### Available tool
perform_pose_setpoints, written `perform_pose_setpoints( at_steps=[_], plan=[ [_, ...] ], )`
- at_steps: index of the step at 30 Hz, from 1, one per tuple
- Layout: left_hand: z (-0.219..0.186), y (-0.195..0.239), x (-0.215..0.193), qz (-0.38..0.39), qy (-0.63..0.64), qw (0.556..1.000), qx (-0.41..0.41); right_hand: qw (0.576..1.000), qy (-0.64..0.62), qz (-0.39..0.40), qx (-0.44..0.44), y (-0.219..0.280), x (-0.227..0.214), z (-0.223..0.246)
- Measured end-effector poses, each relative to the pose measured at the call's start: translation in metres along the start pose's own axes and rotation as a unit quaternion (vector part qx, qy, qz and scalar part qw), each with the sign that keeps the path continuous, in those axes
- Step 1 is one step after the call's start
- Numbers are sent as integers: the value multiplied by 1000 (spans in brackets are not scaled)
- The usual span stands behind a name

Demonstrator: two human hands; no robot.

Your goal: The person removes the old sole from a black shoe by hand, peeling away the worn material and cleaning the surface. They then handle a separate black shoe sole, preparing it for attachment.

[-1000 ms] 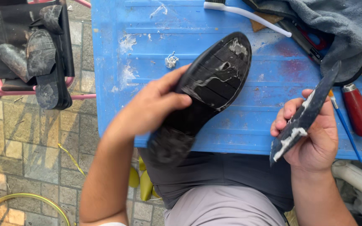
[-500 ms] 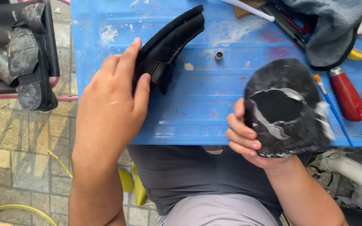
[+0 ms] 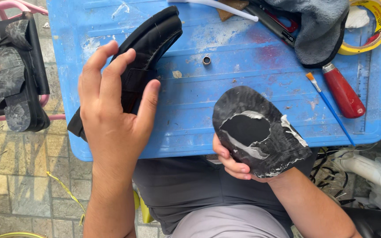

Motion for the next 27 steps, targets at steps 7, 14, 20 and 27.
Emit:
perform_pose_setpoints(
  at_steps=[7,14,20,27],
  plan=[
    [-70,33,41,133,185,968,106,989,122,-85,-13,27,-33,2],
    [-43,52,94,161,301,940,14,916,332,-222,35,54,-52,28],
    [-48,60,94,157,233,959,36,804,523,-282,30,66,-40,57],
    [-36,64,96,63,93,993,23,223,879,-275,-318,79,106,91]
  ],
)
Point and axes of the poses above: each hand's wrist, its own y-axis away from the middle knuckle, its own x-axis out of the palm, z = x × y, the point moved 10 cm from there along -y, towards the middle knuckle, and after that the axes turned 4 degrees about -x, right-handed, at the moved point
